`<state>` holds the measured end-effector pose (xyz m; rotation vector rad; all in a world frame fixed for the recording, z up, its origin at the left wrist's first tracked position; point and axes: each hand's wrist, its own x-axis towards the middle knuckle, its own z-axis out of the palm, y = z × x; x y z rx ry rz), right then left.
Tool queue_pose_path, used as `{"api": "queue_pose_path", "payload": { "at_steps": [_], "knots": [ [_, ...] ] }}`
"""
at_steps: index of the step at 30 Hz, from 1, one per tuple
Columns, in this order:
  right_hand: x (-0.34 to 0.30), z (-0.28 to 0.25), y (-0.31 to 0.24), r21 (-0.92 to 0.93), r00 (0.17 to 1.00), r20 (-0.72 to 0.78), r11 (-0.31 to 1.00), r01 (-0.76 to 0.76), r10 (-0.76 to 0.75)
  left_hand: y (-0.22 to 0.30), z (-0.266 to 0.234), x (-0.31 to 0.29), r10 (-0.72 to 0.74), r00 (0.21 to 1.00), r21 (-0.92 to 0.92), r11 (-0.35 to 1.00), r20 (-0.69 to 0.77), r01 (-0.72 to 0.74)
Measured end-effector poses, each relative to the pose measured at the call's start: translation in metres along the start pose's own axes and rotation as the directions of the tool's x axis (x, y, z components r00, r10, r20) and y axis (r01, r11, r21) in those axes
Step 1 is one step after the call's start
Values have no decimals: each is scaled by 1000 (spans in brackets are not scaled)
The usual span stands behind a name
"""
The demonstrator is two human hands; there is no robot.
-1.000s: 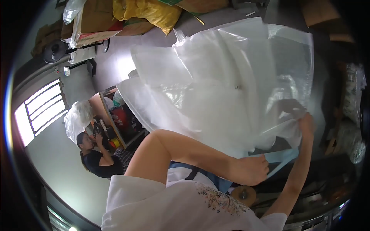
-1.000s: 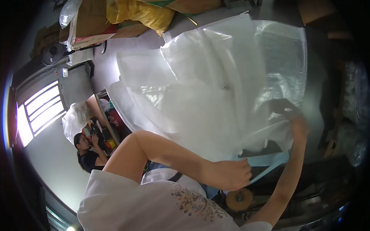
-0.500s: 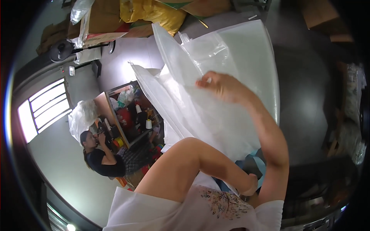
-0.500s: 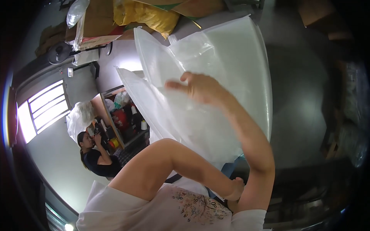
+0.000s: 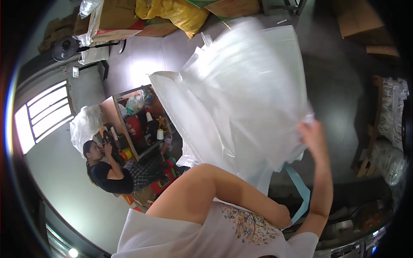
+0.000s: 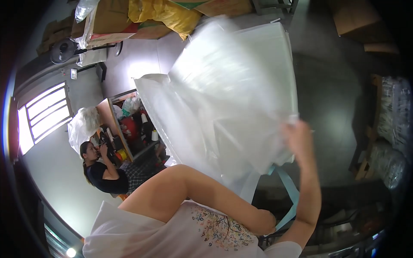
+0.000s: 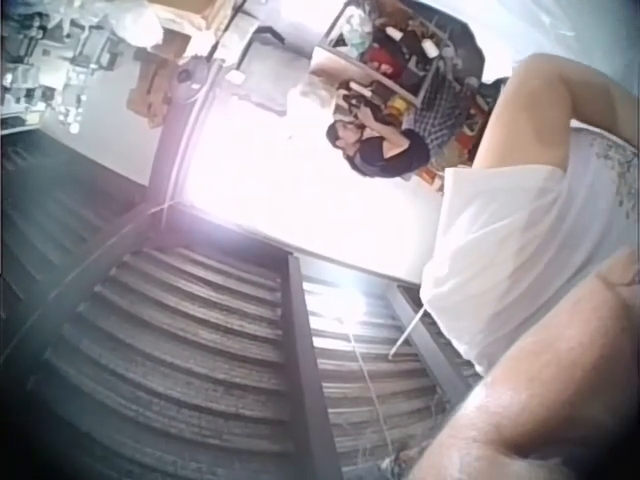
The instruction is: Folding large plastic sheets and packing rolls of tape into plastic bags on an assembly line.
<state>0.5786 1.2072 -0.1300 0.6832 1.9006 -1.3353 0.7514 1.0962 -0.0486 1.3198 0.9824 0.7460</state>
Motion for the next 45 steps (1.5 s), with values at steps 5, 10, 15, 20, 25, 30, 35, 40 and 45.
{"api": "queue_pose_path", "payload": {
  "at_steps": [5, 10, 15, 20, 25, 30, 35, 40, 45],
  "knots": [
    [9, -135, 138, 342, 942, -185, 917, -206, 281, -1, -17, -30, 51, 991, -91, 995, 122, -40],
    [27, -110, 111, -559, 830, -524, 812, -166, -191, -22, -32, -100, -29, 995, -353, 935, -98, -7],
    [82, -64, 172, -38, 840, -478, 950, -310, 255, -17, -1, -129, -389, 921, -702, 649, 25, 293],
    [87, -24, 199, 896, 951, 17, 418, -153, 310, -24, 8, -145, -432, 901, -429, 807, 42, 407],
    [72, -34, 242, 857, 991, -19, 513, -51, 131, -18, -18, -188, -428, 894, -653, 641, 132, 403],
    [29, -25, 163, 979, 836, -202, -134, 155, -511, 0, 2, -286, -720, 688, -711, 440, 85, 549],
    [51, -1, 127, 662, 794, -580, 672, 332, 180, 20, -28, -339, -860, 474, -684, 230, 190, 693],
    [48, -29, 84, 891, 907, -420, 210, 403, 40, -2, -29, -306, -887, 184, -905, 423, -424, -49],
    [-11, -120, 88, -139, 731, -677, 990, -15, -84, -6, -72, -264, -706, 311, -459, 671, -636, 583]
  ]
}}
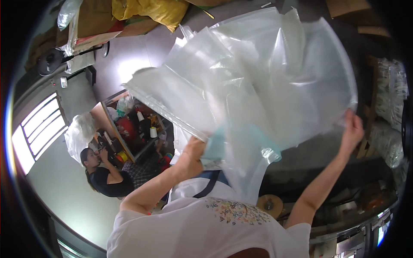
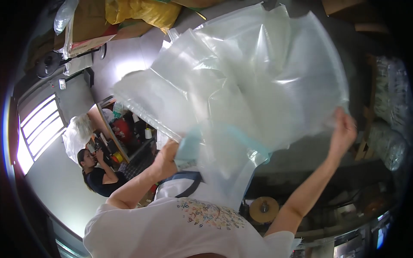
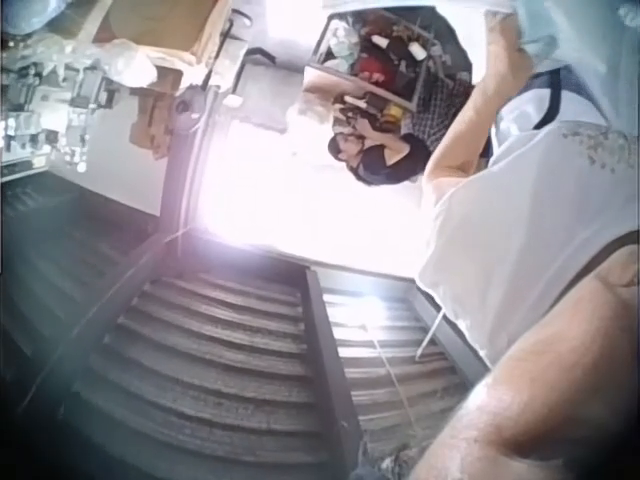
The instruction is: Folding large plastic sheets and packing rolls of tape into plastic bags on an assembly line.
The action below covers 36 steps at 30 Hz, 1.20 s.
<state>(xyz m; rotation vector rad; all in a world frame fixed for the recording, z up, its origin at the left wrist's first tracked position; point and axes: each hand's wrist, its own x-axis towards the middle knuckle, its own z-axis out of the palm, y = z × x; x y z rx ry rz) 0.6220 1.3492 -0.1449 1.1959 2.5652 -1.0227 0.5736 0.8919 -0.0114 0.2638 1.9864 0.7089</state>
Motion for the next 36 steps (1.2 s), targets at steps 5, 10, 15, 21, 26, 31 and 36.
{"api": "queue_pose_path", "payload": {
  "at_steps": [5, 10, 15, 21, 26, 31, 36],
  "knots": [
    [31, -85, 66, -380, 951, -305, 922, -75, -49, 78, 48, 70, 705, 706, -195, 703, 64, -684],
    [-9, -60, -89, 565, 747, 544, 825, 10, -382, 127, 152, 193, 807, 587, -33, 590, 63, -807],
    [11, 26, -72, -440, 888, 382, 794, 419, -257, 138, 161, 119, 707, 435, -410, 691, 558, -596],
    [-39, 200, -104, 179, 757, 500, 905, 385, -421, 40, 207, 32, 210, 376, -117, 960, 902, -254],
    [-65, 252, -118, 178, 620, 752, 974, 137, -224, 18, 183, 15, 255, 450, -141, 952, 856, -271],
    [-34, 110, -61, 160, 930, 273, 965, 209, -247, -12, 111, 8, 316, 693, -59, 928, 648, -368],
    [-54, 20, -54, 391, 936, 309, 920, 36, -168, -25, 63, -26, 463, 816, 86, 851, 346, -519]
  ]
}}
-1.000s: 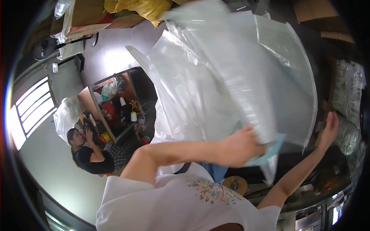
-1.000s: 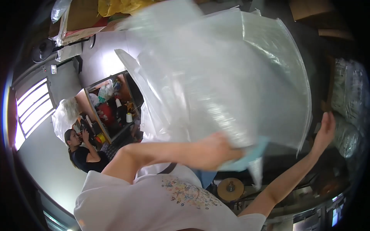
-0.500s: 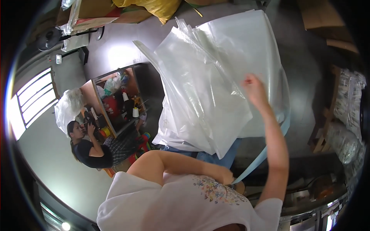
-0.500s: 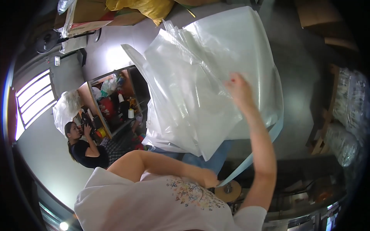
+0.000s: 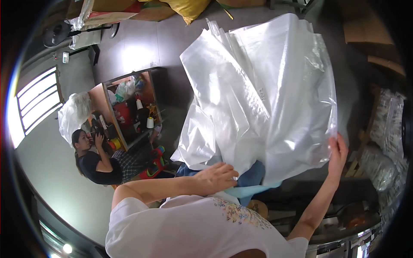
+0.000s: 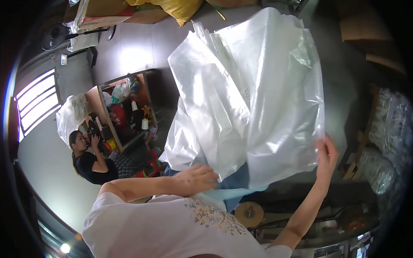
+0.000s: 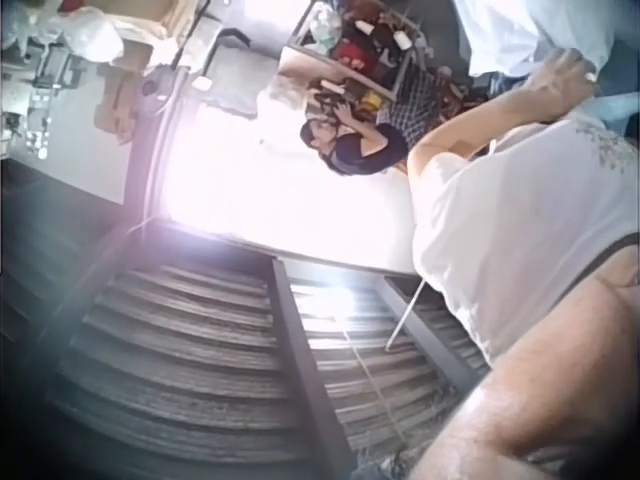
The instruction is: Folding large plastic sheets and packing rolls of tape into plastic bags on an assembly line.
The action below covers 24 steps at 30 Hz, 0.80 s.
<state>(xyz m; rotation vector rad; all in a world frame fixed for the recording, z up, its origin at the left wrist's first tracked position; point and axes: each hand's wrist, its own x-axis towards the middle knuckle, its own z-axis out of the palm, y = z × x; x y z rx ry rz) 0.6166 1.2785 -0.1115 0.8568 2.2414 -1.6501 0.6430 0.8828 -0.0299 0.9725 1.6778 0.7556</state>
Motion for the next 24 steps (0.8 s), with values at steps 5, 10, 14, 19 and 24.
{"api": "queue_pose_path", "payload": {
  "at_steps": [5, 10, 14, 19, 24],
  "knots": [
    [3, -21, 27, -188, 996, -87, 982, -10, -7, -16, -20, -26, -229, 964, 284, 923, -132, 259],
    [45, -90, 97, -836, 878, -458, 405, -370, -143, -23, -28, -27, -341, 919, 208, 901, -198, 379],
    [56, 74, 28, -328, 869, -223, 873, 360, -442, -21, -19, -30, -471, 766, 73, 830, -438, 553],
    [46, 240, 43, -435, 915, 357, 833, 341, -188, -50, -18, -21, -525, 825, 166, 812, -210, 559],
    [30, 185, 33, -167, 952, 273, 981, -95, 139, -86, 1, -25, -299, 919, 185, 918, -255, 350]
  ]
}}
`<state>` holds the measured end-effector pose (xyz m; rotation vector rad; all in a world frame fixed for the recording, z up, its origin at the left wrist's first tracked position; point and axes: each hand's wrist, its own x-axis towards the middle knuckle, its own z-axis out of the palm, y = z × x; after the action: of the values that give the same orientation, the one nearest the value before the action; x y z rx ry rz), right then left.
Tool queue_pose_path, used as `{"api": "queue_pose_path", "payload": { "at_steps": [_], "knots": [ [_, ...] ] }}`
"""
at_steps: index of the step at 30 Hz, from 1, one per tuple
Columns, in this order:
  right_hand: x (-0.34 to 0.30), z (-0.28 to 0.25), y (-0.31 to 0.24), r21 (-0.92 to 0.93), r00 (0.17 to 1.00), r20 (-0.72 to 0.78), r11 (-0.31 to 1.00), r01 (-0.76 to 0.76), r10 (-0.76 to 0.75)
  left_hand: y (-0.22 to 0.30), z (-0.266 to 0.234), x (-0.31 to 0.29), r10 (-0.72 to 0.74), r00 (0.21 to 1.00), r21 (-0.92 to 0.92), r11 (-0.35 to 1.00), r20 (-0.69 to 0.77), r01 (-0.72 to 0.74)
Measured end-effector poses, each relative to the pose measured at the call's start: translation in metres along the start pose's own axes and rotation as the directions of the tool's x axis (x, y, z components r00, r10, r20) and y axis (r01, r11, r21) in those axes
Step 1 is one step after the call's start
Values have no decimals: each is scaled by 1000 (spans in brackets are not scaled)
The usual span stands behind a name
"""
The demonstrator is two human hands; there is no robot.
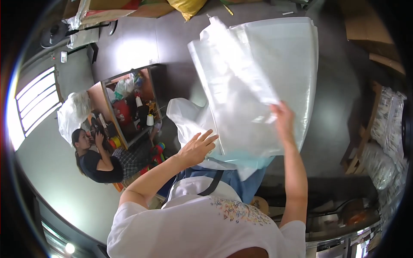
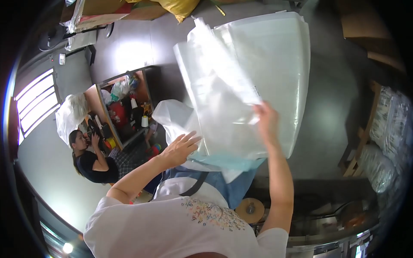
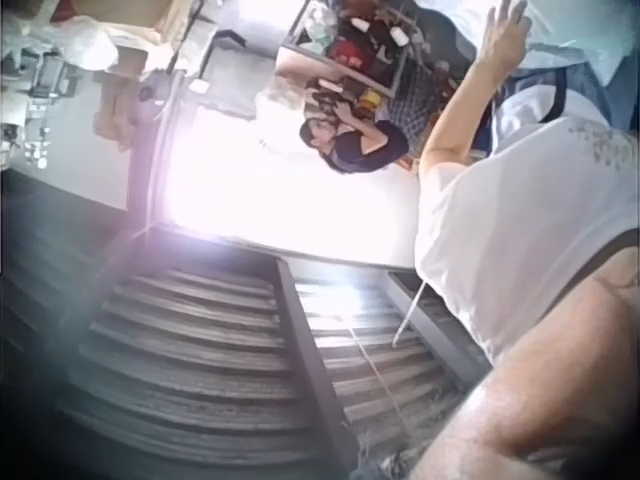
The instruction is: Folding large plastic sheets and packing rolls of tape into plastic bags on an assembly line.
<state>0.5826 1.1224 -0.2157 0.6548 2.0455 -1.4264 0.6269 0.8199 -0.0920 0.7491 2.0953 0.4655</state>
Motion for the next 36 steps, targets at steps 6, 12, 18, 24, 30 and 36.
{"api": "queue_pose_path", "payload": {
  "at_steps": [6, 12, 18, 24, 30, 36],
  "knots": [
    [-60, -257, 172, 191, 790, -584, 977, -91, 187, -4, 14, 12, 26, 994, -53, 998, 104, -21],
    [-47, -193, 96, -499, 632, -712, 854, -146, -307, -5, 9, 19, -14, 985, 10, 1000, 172, 12],
    [35, 46, -8, -556, 912, -110, 785, 274, -396, 15, -2, 16, 18, 992, 16, 1000, 126, -20],
    [18, 27, -2, 47, 960, -206, 978, 203, -190, 56, -27, -3, 190, 980, -110, 977, 61, -183],
    [-47, -299, 184, -472, 712, -701, 718, -511, 46, 101, -27, 33, 590, 766, -98, 772, -255, -628],
    [-39, -161, 6, -51, 987, -132, 993, -103, 95, 155, 45, 80, 755, 552, -98, 557, -355, -824]
  ]
}}
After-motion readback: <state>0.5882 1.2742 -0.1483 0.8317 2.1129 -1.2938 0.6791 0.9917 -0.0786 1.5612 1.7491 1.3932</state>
